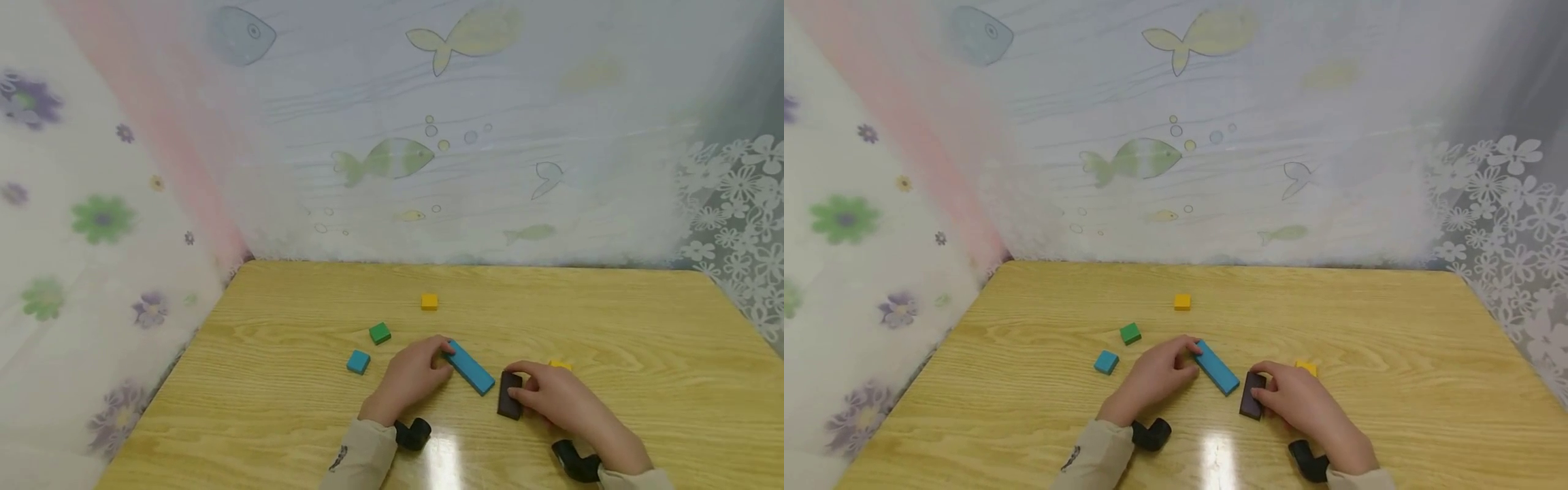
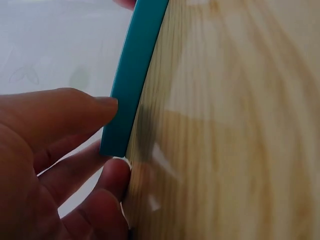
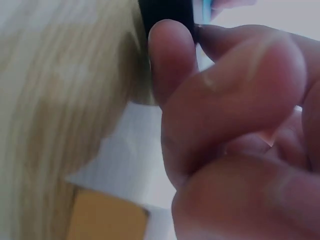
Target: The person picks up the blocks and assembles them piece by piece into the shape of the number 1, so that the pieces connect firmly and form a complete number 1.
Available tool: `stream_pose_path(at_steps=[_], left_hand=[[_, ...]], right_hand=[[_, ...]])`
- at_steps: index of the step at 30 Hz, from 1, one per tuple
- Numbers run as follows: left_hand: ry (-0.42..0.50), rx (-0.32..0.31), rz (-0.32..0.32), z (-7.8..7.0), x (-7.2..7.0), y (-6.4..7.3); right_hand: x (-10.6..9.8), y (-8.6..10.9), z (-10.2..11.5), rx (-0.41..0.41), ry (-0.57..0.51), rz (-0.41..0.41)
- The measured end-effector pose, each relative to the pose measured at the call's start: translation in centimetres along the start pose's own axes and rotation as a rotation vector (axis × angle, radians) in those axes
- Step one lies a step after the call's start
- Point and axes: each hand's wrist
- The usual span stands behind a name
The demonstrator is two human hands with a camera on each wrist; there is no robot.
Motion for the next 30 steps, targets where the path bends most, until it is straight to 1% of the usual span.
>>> stream_pose_path(at_steps=[4,6,9,11,13,18,21,25,30], left_hand=[[0.025,0.008,0.03,0.3,-0.2,-0.2],[0.006,0.024,0.05,0.3,-0.2,-0.3],[-0.048,0.044,0.081,0.1,-0.2,-0.4],[-0.081,0.048,0.103,-0.1,-0.3,-0.3],[-0.094,0.052,0.112,-0.2,-0.4,-0.2],[-0.07,0.056,0.112,0.0,-0.7,0.0],[-0.028,0.043,0.134,0.4,-1.0,0.2],[0.022,0.031,0.183,0.7,-1.1,0.6],[0.018,0.027,0.198,0.8,-1.3,1.0]], right_hand=[[0.2,-0.2,0.2,-0.009,-0.001,-0.012],[0.4,-0.3,0.3,-0.018,-0.003,-0.017],[0.7,-0.3,0.2,-0.021,-0.002,-0.02],[0.9,-0.3,0.2,-0.022,0.004,-0.023],[1.1,-0.3,0.3,-0.026,0.015,-0.029],[1.6,-0.6,0.6,-0.04,0.091,-0.083],[2.0,-0.8,0.8,-0.025,0.127,-0.108],[2.4,-0.8,0.9,0.013,0.146,-0.1],[2.7,-0.7,1.0,0.032,0.178,-0.092]])
Point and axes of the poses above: each hand's wrist, its own y-axis away from the middle knuckle, its own x-axis out of the palm, z = x × y, and after that the axes turned 6 degrees about -x, right-handed
